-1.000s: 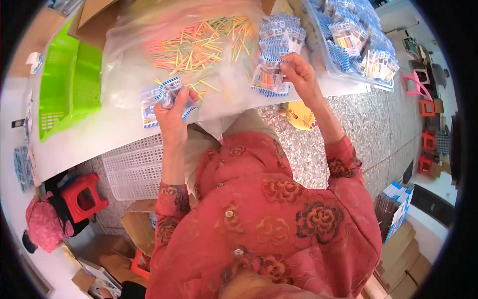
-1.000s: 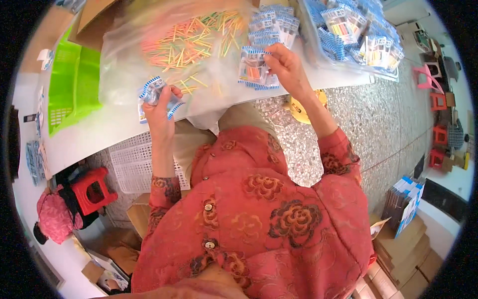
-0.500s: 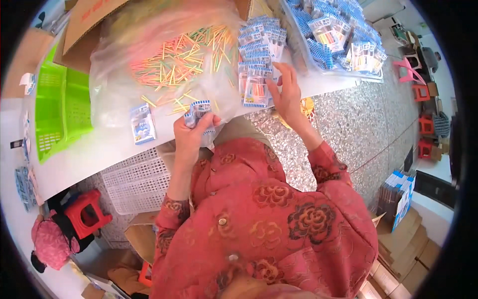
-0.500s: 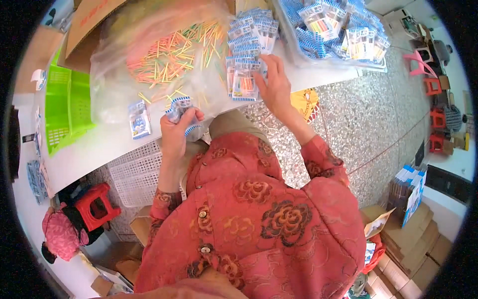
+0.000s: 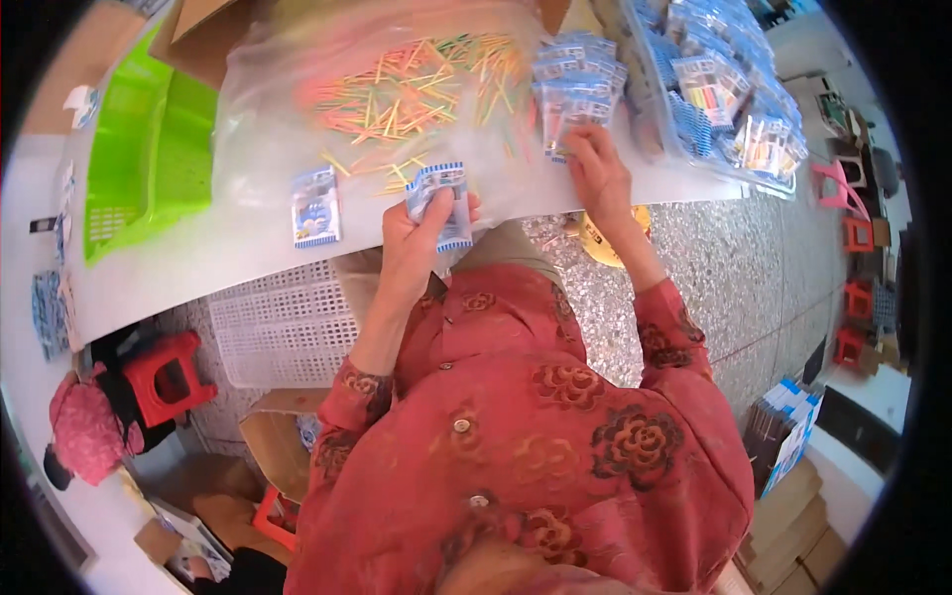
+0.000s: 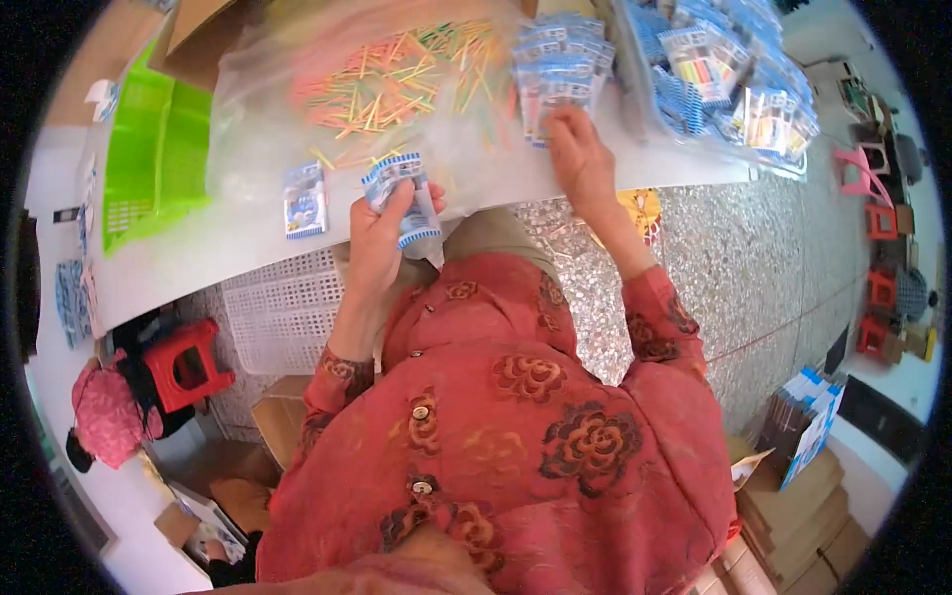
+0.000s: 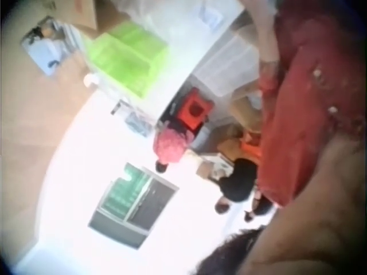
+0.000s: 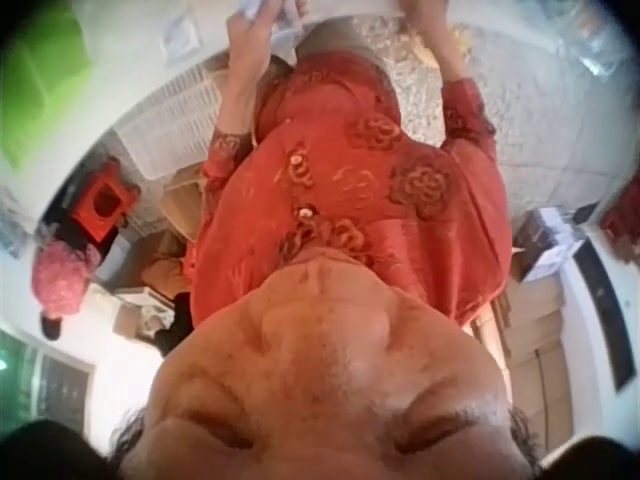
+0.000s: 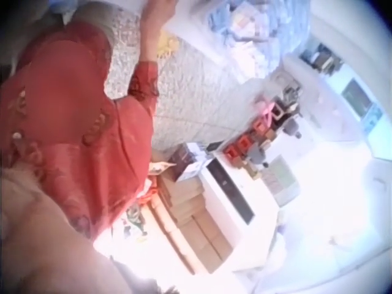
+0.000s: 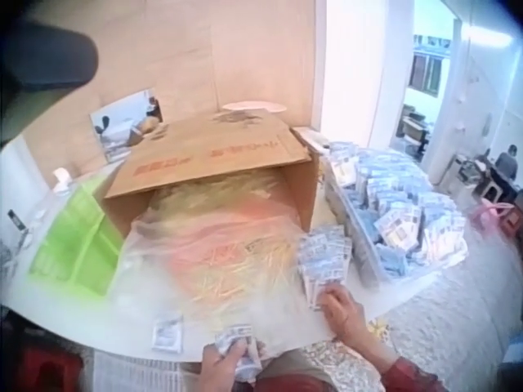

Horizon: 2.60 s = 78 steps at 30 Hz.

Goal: Manually filling small blue and white packets with wooden sticks and organizing them.

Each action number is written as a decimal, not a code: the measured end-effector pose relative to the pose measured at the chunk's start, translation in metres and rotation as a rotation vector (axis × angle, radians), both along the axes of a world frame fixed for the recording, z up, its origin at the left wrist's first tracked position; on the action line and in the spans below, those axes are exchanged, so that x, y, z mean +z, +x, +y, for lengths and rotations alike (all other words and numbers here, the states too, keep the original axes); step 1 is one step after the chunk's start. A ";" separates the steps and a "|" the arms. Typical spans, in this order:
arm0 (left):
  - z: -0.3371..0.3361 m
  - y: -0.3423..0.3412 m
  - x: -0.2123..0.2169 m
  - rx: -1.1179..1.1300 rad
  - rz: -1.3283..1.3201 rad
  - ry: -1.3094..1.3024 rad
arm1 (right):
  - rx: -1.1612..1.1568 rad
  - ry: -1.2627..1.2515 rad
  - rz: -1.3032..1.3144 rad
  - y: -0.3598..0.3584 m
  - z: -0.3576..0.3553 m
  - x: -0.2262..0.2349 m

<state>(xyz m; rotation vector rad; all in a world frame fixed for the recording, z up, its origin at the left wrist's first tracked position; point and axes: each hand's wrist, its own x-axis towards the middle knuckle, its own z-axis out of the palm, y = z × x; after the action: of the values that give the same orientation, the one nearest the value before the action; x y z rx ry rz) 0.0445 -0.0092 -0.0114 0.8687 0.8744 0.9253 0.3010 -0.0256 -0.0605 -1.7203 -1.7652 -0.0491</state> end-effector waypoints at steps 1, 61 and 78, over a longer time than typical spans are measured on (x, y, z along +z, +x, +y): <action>0.000 -0.001 -0.001 -0.009 0.022 -0.001 | 0.017 0.000 0.004 0.001 0.001 0.001; -0.017 -0.060 0.001 0.214 0.567 0.539 | 0.798 0.041 -0.092 -0.158 0.019 0.105; -0.005 -0.074 -0.008 0.423 0.488 0.625 | 0.878 0.039 -0.025 -0.185 0.048 0.107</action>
<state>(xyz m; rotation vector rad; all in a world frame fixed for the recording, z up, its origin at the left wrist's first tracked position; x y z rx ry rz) -0.0292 -0.0143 -0.0196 1.5244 1.2415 1.4265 0.1156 0.0227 0.0462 -0.7968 -2.3605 0.2721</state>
